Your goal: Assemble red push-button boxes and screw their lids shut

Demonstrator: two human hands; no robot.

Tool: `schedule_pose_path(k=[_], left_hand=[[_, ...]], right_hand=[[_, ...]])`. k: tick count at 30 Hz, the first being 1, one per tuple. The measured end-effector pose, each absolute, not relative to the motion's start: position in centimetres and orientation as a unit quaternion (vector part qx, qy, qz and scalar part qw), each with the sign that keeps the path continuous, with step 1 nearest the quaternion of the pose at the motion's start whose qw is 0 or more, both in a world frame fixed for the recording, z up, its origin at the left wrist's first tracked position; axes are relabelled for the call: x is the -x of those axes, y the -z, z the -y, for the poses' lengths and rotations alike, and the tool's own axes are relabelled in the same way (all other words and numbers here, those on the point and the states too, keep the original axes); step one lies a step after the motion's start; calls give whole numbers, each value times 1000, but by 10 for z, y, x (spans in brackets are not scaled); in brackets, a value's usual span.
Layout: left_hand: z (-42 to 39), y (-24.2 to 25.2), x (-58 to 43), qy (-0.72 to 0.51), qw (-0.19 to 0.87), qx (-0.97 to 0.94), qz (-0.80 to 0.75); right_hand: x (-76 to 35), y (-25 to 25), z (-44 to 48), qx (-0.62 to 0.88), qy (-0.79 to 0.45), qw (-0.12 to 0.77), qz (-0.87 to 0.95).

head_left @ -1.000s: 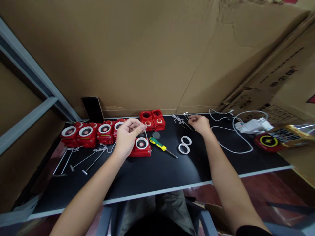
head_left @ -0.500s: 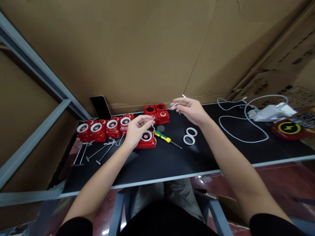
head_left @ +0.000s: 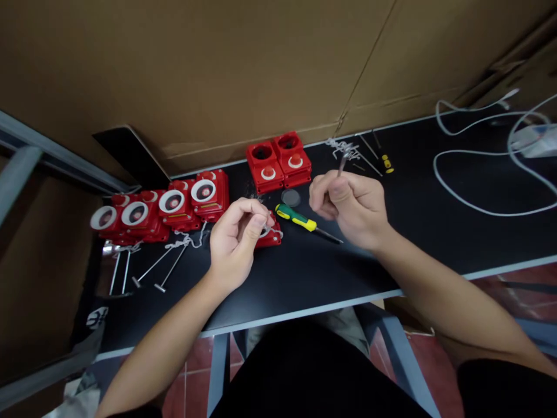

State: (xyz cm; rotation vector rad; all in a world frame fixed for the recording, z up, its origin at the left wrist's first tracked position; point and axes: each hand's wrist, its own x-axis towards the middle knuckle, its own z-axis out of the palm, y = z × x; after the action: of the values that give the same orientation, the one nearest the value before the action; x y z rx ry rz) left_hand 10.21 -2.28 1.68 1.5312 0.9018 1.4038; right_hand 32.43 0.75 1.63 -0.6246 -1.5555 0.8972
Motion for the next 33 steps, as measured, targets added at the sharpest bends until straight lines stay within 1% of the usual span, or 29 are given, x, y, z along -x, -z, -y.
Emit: schedule_pose_path(k=[2, 4, 6, 8, 10, 13, 22, 28, 33], left_hand=[[25, -15, -103, -563, 430, -612, -353], [25, -14, -103, -569, 428, -612, -345], [24, -13, -102, -579, 418, -611, -341], [22, -11, -101, -588, 410, -608, -340], [20, -11, -101, -600, 403, -607, -330], [19, -13, -101, -601, 405, -604, -331], [26, -18, -99, -568, 453, -585, -360], [28, -19, -98, -560, 418, -612, -371], [29, -19, -94, -552, 418, -607, -391]], right_hand=[[-316, -13, 0, 263, -475, 551, 634], [-310, -11, 9, 268, -507, 507, 644], [-307, -11, 17, 275, -476, 472, 690], [-307, -12, 21, 283, -415, 452, 737], [-309, -14, 22, 288, -363, 444, 767], [-313, -16, 20, 295, -321, 446, 782], [-316, -19, 21, 306, -309, 451, 780], [-317, -23, 22, 323, -311, 438, 779], [-318, -24, 22, 329, -308, 425, 785]])
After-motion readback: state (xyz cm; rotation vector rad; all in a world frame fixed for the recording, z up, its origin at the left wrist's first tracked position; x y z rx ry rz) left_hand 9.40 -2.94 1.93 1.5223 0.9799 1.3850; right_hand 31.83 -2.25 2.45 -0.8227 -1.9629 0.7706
